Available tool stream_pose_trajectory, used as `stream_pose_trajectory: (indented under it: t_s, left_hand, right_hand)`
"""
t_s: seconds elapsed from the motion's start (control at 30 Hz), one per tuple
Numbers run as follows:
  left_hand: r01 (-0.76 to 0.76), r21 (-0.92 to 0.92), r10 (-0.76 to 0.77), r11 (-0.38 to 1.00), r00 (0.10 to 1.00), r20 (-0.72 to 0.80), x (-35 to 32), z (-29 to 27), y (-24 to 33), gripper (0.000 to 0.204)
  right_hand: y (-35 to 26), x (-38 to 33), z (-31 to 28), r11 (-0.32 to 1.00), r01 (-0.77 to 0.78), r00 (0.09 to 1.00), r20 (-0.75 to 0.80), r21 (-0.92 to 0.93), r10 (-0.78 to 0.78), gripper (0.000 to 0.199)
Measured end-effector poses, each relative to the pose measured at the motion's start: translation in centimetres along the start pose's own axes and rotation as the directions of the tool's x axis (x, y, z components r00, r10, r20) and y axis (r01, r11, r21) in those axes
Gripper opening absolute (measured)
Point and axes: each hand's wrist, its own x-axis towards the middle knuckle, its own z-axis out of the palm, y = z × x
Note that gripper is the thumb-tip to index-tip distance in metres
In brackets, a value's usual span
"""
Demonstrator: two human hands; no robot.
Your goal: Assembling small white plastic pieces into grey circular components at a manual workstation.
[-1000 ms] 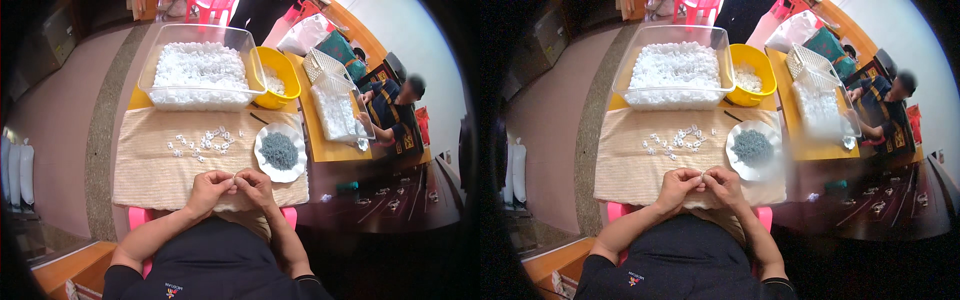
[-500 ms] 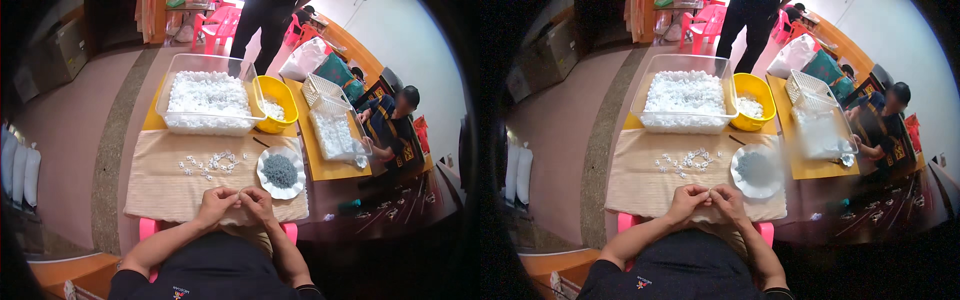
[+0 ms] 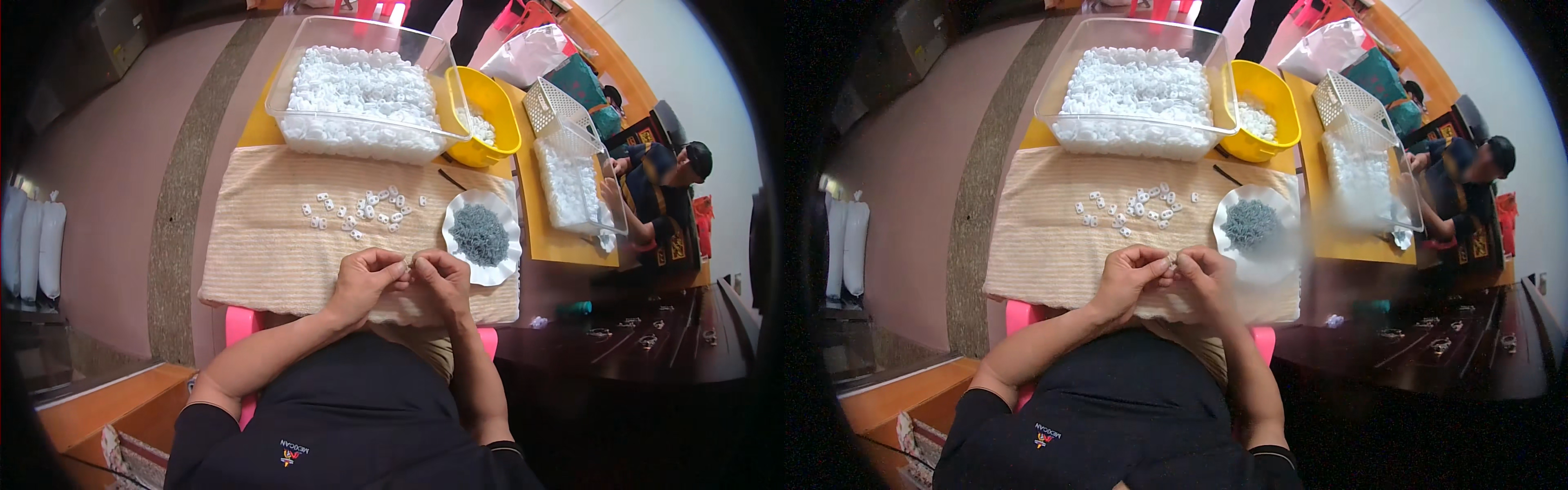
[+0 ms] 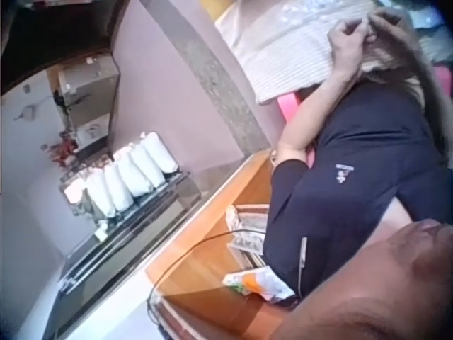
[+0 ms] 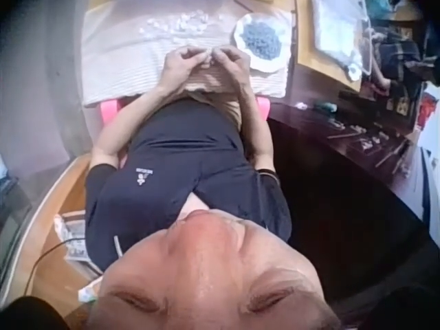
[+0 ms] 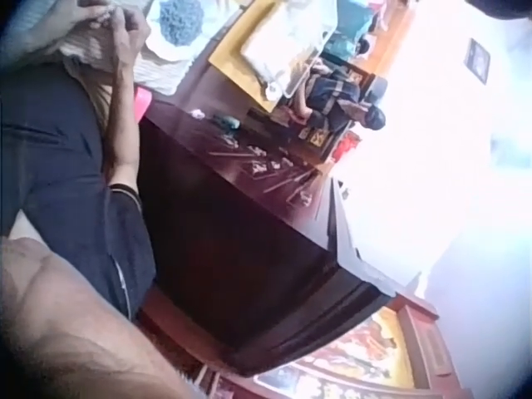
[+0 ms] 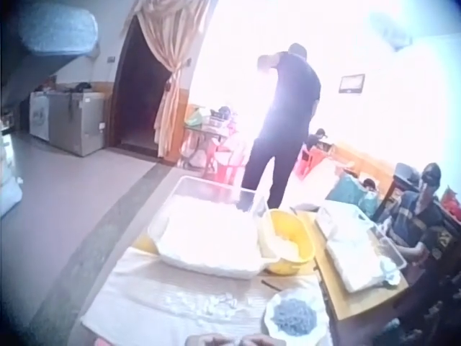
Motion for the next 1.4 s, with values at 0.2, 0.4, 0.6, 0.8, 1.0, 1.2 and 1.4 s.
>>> stream_pose_trajectory:
  t_s: [0.2,0.4,0.6,0.8,1.0,1.2,1.4]
  left_hand:
    - [-0.086,-0.035,0.083,0.996,0.993,-0.08,0.0,-0.3,-0.3,0.013]
    - [-0.097,-0.049,0.09,0.994,0.988,-0.124,0.4,-0.6,-0.1,0.014]
    - [-0.096,-0.063,0.087,0.993,0.987,-0.136,0.6,-0.5,0.4,0.013]
    - [-0.083,-0.069,0.071,0.994,0.986,-0.152,0.6,-0.4,0.8,0.014]
    - [-0.103,-0.054,0.091,0.993,0.979,-0.184,0.7,-0.6,0.8,0.013]
    - [-0.096,-0.07,0.082,0.993,0.98,-0.182,0.7,-0.6,0.6,0.013]
    - [-0.104,-0.076,0.089,0.992,0.98,-0.178,0.8,-0.7,0.6,0.013]
  right_hand:
    - [-0.1,3.8,-0.1,0.914,0.148,0.987,0.005,-0.378,-0.158,0.009]
    - [-1.8,7.5,1.2,0.205,0.334,0.935,0.295,-0.92,-0.198,0.017]
    - [-2.0,8.1,1.7,0.233,0.315,0.945,0.281,-0.92,-0.168,0.012]
    - [-1.5,7.2,0.8,0.293,0.394,0.911,0.328,-0.871,-0.249,0.01]
    - [-3.1,5.9,-0.3,0.254,0.465,0.882,0.422,-0.848,-0.208,0.009]
    - [-2.8,6.5,0.4,0.104,0.459,0.887,0.447,-0.883,-0.114,0.007]
    - [-2.3,5.5,0.1,0.153,0.476,0.873,0.444,-0.866,-0.2,0.018]
